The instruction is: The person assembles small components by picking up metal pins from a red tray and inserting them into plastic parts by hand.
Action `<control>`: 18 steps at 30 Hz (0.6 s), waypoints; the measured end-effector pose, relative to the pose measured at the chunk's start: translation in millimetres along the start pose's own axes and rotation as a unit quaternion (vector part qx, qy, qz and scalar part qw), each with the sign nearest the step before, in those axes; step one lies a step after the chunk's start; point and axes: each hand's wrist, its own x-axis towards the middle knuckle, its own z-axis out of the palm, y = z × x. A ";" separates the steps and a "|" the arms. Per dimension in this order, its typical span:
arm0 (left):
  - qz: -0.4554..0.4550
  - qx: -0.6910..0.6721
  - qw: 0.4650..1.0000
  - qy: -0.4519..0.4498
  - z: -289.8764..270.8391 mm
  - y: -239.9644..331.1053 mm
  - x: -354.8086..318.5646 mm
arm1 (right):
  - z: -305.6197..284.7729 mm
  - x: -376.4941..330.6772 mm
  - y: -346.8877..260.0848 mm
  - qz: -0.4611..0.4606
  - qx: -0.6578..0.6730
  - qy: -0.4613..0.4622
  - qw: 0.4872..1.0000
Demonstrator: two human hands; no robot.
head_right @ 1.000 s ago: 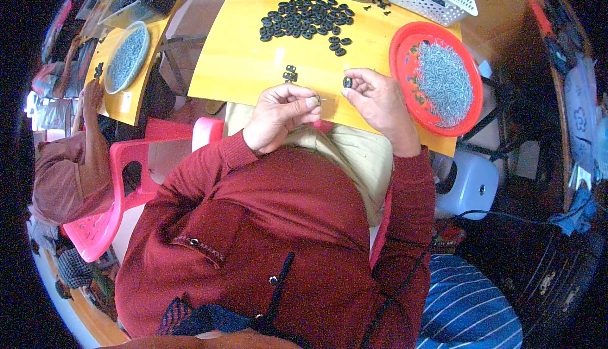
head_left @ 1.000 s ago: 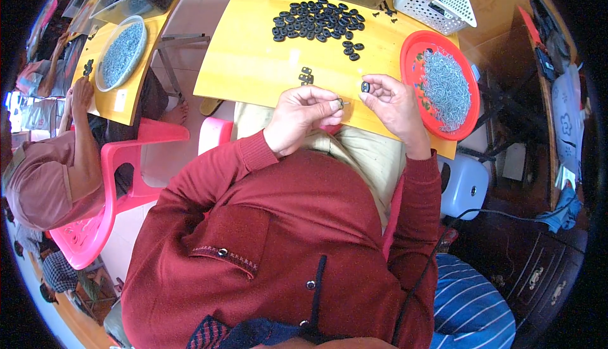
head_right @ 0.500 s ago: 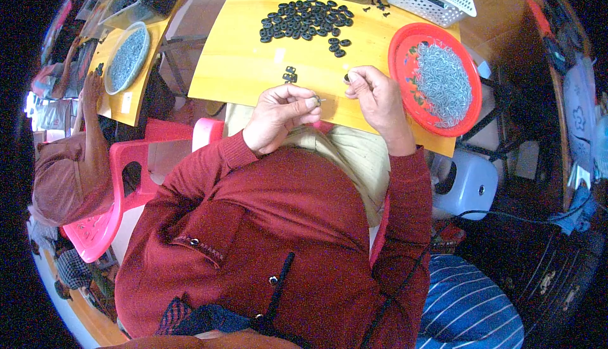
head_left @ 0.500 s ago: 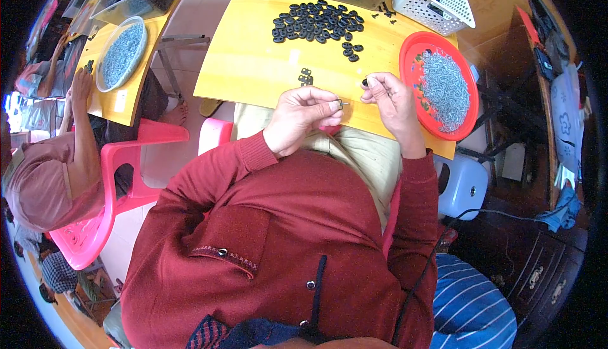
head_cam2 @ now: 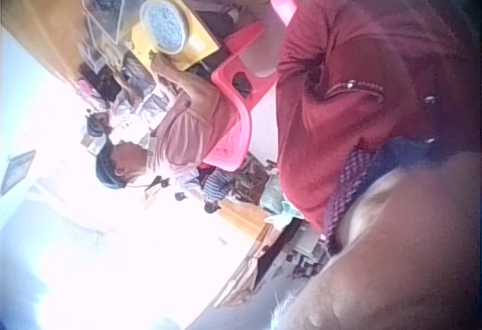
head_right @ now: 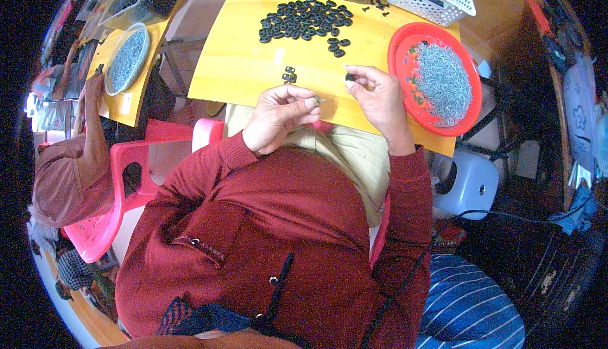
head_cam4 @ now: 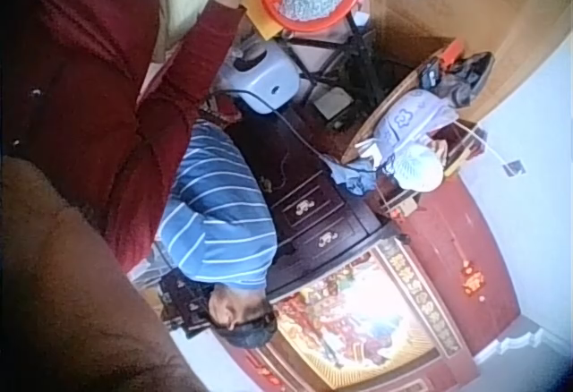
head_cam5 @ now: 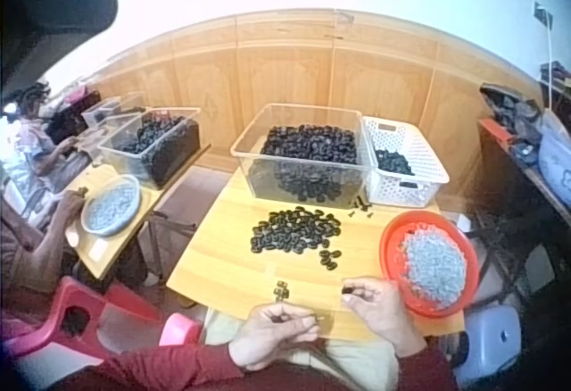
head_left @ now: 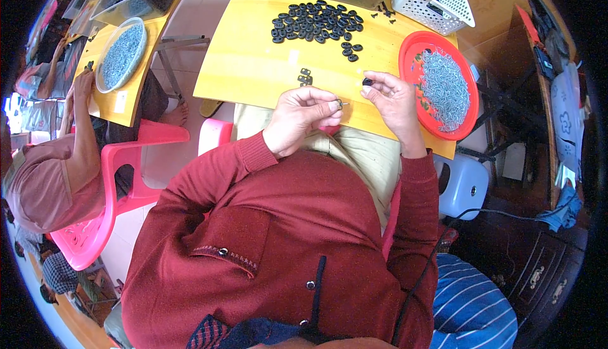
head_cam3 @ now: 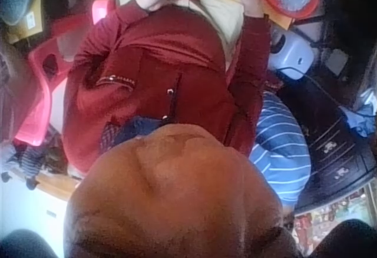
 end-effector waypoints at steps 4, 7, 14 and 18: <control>-0.002 0.000 1.000 0.001 -0.2 -0.6 0.4 | -2.4 1.3 0.6 -0.016 -0.051 -0.002 0.999; -0.003 -0.002 1.000 0.001 0.3 -0.4 0.0 | 0.1 0.2 -4.9 0.006 -0.030 0.000 1.000; -0.001 0.005 1.000 0.004 1.5 0.1 -0.7 | 0.7 -0.8 -13.0 0.048 0.012 -0.030 0.998; -0.001 0.004 1.000 0.000 1.4 -0.6 -0.6 | 0.2 -1.7 -11.4 0.037 0.011 -0.037 0.999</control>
